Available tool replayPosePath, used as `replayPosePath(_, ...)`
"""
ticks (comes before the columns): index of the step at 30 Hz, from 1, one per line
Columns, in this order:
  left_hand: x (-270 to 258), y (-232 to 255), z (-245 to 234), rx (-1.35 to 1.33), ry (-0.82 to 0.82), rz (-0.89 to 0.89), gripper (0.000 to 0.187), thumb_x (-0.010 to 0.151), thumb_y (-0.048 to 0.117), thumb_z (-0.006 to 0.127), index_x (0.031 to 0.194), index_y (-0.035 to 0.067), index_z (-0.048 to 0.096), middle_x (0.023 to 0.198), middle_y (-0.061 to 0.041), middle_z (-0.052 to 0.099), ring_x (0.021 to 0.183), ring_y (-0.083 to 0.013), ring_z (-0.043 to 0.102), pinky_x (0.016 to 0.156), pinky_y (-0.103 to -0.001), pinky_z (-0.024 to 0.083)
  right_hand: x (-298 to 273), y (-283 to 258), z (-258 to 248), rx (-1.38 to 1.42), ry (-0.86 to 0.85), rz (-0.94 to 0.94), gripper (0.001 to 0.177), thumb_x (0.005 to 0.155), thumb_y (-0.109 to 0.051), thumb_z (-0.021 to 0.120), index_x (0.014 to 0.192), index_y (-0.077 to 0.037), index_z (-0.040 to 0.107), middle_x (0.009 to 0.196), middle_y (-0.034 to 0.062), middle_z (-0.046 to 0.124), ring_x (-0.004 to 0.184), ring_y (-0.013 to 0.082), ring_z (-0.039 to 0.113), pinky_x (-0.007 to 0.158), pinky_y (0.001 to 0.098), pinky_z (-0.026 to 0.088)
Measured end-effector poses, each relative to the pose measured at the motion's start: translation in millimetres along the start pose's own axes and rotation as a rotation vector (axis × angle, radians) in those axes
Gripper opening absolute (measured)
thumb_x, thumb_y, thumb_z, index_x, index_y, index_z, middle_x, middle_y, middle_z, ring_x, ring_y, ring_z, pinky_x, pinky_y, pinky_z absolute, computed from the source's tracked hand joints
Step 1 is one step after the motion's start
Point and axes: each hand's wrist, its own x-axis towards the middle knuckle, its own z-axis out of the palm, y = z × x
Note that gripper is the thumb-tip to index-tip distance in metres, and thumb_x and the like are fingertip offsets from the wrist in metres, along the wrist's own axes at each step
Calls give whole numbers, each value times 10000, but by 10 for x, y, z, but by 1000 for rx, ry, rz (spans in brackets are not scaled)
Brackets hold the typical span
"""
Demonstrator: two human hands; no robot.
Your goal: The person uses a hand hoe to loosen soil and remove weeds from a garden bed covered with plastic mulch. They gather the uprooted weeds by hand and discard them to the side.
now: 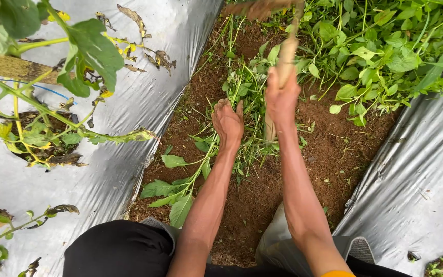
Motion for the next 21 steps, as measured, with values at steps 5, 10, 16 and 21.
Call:
replayPosePath(5,-232,366,-499,-11,3,7,502,1038,386,596,1249,-63,673,1271,-310,673,1288,-464,598,1134,-680,371,-486,403,-21,-499,-278,579,364,1063,-338,607,1132,19,591,765,225,687,614,289,691,546,429,550)
replayPosePath(10,-218,215,-374,19,21,41,440,1020,334,641,1219,-56,686,1194,-296,702,1230,-460,639,1102,-683,401,-166,316,-205,-276,-171,454,296,1098,-256,574,1158,34,568,677,114,628,482,163,588,414,259,497)
replayPosePath(16,-434,230,-536,5,22,37,402,1009,305,675,1136,-75,707,1269,-326,666,1303,-465,586,1155,-655,355,45,107,-396,-141,-65,412,219,1113,-215,512,1147,-2,551,660,48,604,486,115,585,414,208,520)
replayPosePath(21,-541,168,-587,31,41,112,386,968,276,734,1161,-58,712,1247,-306,684,1280,-457,607,1130,-646,397,-188,532,-30,-197,-186,501,249,1100,-234,517,1176,2,540,736,100,625,557,155,621,464,228,539)
